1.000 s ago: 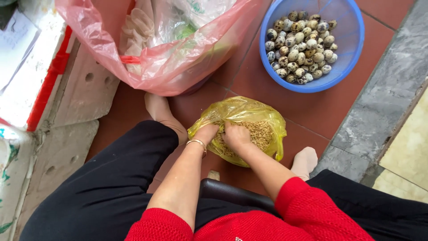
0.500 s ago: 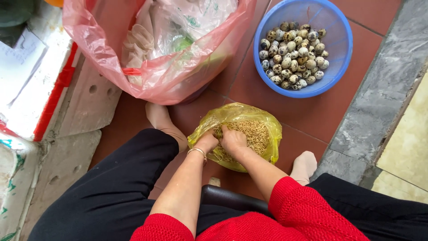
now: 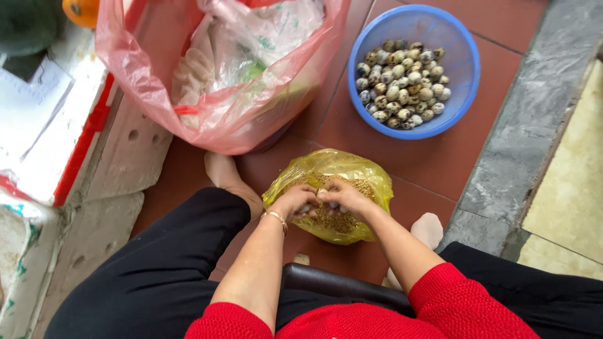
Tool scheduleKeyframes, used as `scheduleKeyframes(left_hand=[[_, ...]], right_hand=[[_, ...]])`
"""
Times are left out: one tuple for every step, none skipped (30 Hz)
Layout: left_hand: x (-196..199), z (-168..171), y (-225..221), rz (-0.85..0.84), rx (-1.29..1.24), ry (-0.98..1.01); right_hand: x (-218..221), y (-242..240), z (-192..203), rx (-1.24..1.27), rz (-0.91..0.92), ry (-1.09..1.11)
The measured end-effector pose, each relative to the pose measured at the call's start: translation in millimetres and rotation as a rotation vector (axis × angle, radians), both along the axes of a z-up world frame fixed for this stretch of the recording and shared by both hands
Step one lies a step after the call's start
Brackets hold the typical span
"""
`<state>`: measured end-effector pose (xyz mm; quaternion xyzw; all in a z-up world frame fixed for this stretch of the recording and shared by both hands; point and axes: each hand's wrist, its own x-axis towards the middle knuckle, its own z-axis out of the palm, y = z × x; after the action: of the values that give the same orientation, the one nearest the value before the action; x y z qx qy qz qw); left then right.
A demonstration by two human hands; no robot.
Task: The person is sorting grain in a bag and then bagging quail eggs from a bowl into a plastic bag.
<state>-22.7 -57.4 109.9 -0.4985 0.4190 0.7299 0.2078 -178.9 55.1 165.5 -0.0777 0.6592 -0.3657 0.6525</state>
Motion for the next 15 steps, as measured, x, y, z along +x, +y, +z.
scheduleKeyframes(left_hand=[[-1.7, 7.0, 0.2, 0.018, 0.01, 0.008], [-7.2, 13.9, 0.5, 0.033, 0.021, 0.023], [-6.4, 19.8, 0.9, 0.019, 0.014, 0.035], [-6.5, 25.5, 0.3, 0.058, 0.031, 0.026], [-6.3, 31.2, -0.3, 0.096, 0.048, 0.017], [-5.9, 25.5, 1.6, 0.084, 0.039, 0.028], [-5.4, 19.6, 3.1, 0.038, 0.017, 0.007], [-3.5, 13.8, 4.5, -0.004, -0.006, -0.018], [-6.3, 8.3, 5.3, -0.014, -0.015, -0.011], [-7.6, 2.4, 7.5, -0.039, 0.001, -0.018], [-8.8, -4.0, 9.3, -0.064, 0.017, -0.026], [-10.3, 2.6, 10.2, -0.071, 0.011, -0.024], [-11.9, 9.0, 10.6, -0.07, 0.035, -0.015], [-12.5, 15.2, 9.7, -0.068, 0.057, -0.007], [-13.6, 27.5, 6.6, -0.073, 0.051, -0.006]], right_hand=[[1.8, 0.4, 5.5, -0.021, 0.033, 0.018], [0.4, 1.2, 12.1, -0.04, 0.064, 0.044], [-0.4, -0.3, 22.1, -0.046, 0.051, 0.057], [-1.9, -2.6, 31.7, -0.078, 0.066, 0.055], [-3.1, -4.6, 41.4, -0.109, 0.081, 0.054], [-0.5, -0.5, 39.3, -0.118, 0.07, 0.066], [2.3, 3.2, 37.0, -0.021, 0.296, 0.281], [5.9, 6.5, 34.2, 0.083, 0.522, 0.493], [4.9, 10.0, 16.8, 0.079, 0.51, 0.501], [4.9, 14.3, -1.0, 0.103, 0.558, 0.536], [4.9, 17.9, -19.2, 0.128, 0.606, 0.571], [5.6, 21.2, -19.8, 0.126, 0.598, 0.574], [6.3, 24.0, -20.6, 0.122, 0.605, 0.563], [7.6, 25.0, -21.9, 0.116, 0.614, 0.552], [4.7, 25.8, -18.2, 0.111, 0.608, 0.554]])
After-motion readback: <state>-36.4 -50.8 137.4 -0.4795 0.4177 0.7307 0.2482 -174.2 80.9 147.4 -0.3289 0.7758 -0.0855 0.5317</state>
